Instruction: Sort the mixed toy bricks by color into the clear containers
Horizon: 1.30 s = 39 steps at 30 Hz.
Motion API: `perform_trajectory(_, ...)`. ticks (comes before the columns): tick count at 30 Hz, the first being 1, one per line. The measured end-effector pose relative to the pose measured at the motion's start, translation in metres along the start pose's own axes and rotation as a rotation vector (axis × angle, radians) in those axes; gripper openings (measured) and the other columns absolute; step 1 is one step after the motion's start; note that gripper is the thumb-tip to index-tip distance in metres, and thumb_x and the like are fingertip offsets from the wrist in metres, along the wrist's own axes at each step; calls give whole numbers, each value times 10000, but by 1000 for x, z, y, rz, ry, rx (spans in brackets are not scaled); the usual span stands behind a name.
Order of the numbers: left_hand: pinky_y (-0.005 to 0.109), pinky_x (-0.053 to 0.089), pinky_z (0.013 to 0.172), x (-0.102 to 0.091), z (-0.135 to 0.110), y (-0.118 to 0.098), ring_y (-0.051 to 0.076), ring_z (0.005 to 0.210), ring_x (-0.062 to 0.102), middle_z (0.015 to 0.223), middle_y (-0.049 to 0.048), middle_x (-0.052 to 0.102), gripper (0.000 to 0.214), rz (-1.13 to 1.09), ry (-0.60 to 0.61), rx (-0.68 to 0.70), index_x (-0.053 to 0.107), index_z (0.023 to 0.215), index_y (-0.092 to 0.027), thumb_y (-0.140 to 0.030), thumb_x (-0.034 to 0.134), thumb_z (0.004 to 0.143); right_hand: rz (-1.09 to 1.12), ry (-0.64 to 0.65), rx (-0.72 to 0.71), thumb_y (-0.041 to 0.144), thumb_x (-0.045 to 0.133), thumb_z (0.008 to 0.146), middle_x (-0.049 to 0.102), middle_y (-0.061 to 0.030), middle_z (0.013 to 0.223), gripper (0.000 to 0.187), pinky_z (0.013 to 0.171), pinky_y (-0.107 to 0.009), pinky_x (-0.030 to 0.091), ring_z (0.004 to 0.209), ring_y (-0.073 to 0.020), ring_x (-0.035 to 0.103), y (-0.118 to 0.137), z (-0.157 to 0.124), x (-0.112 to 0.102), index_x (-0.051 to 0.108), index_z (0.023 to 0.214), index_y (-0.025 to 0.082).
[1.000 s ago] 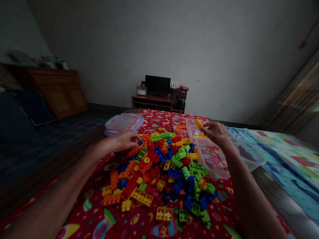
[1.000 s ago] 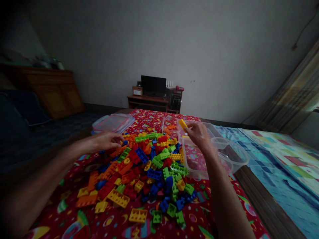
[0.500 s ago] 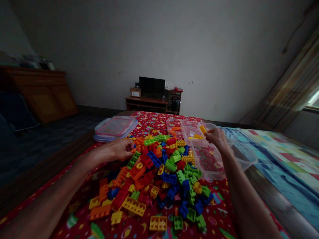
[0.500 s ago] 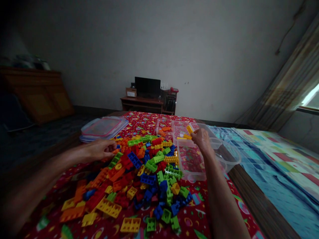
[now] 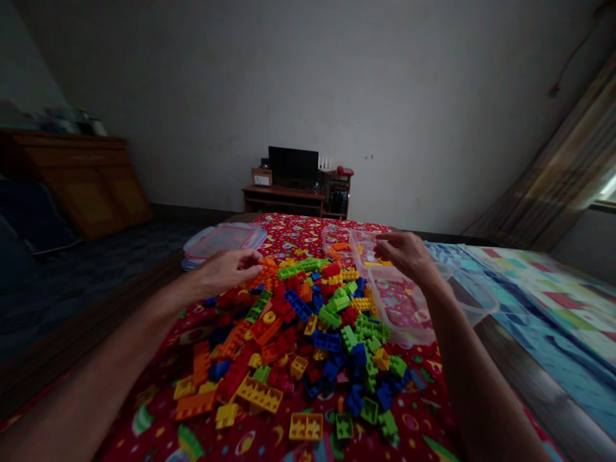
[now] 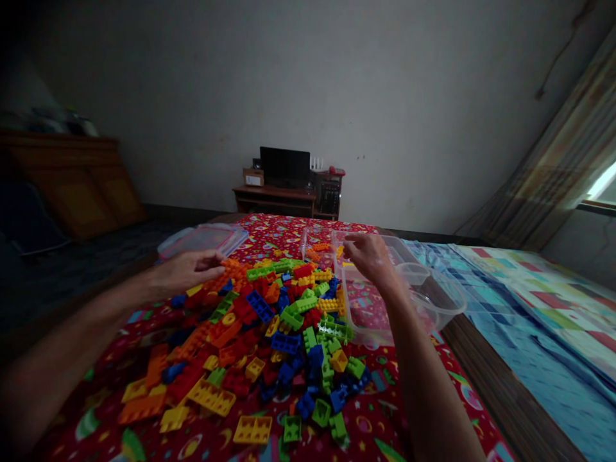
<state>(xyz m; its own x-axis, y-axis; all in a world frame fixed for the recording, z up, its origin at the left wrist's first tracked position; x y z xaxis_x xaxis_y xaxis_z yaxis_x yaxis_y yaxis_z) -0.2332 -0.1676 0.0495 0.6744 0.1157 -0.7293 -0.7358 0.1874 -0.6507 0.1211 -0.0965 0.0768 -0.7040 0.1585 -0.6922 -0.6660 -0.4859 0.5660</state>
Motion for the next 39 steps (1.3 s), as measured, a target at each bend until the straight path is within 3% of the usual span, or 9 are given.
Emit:
perform_trajectory(4,312,543,726,10,-8,-19,211,814,649,849,36,681,491,-383,31,-72,613,913,-179,-586,672,645,-8,164,-182,305,475,887,696,-54,693,293,553,-230,392,593,-124,598,49,-18,29,717,895,141)
perform_trajectory(7,350,545,826,17,-15,-33,227,914,660,931,48,688,456,-550,66,-76,621,934,-186,-545,703,665,4,264,-292,379,503,907,683,-47,701,298,548,-236,338,581,-115,559,73,-36,55,692,938,152)
perform_trajectory(12,343,540,846,27,-21,-47,220,964,656,997,53,688,350,-611,151,-28,632,955,-199,-471,677,740,62,317,-347,417,540,904,683,-37,752,334,555,-230,296,605,-114,554,91,-55,77,616,1114,169)
perform_trajectory(16,337,537,826,32,-22,-51,215,942,658,983,45,693,350,-568,187,5,627,976,-192,-464,659,757,-18,264,-321,326,538,901,633,-3,663,192,536,-230,254,541,-89,493,95,-58,76,631,940,162)
perform_trajectory(23,330,544,767,15,-15,-45,206,849,662,852,47,687,357,-450,110,16,637,857,-178,-486,688,684,-130,115,-285,330,498,886,611,1,618,207,532,-242,259,528,-97,480,76,-42,63,621,837,171)
perform_trajectory(29,349,545,769,4,-8,-23,222,855,655,896,64,692,435,-307,68,38,651,877,-185,-567,664,668,-233,-18,-121,382,498,854,659,-27,666,264,537,-232,309,557,-120,535,46,-21,39,663,856,177)
perform_trajectory(33,332,540,755,4,-5,-14,214,837,652,873,60,697,439,-257,96,55,665,891,-188,-572,650,678,-352,-17,-61,319,505,830,675,-44,654,241,561,-229,344,590,-136,574,33,10,33,678,747,173)
perform_trajectory(39,325,525,731,0,-4,-9,218,798,655,857,64,704,372,-139,77,74,673,889,-186,-510,586,728,-497,80,68,299,522,832,687,-81,653,247,576,-230,376,620,-156,606,20,71,41,702,747,153)
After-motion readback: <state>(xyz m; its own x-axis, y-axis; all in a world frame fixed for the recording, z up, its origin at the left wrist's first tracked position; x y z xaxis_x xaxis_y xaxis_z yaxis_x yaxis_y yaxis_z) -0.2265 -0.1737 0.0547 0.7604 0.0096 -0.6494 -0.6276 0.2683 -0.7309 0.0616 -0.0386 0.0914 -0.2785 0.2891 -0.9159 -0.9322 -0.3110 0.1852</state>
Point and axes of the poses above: each hand's wrist, its own z-axis towards the middle knuckle, its own x-axis out of the palm, y = z × x, the point moved 1 cm from there along z, towards the middle knuckle
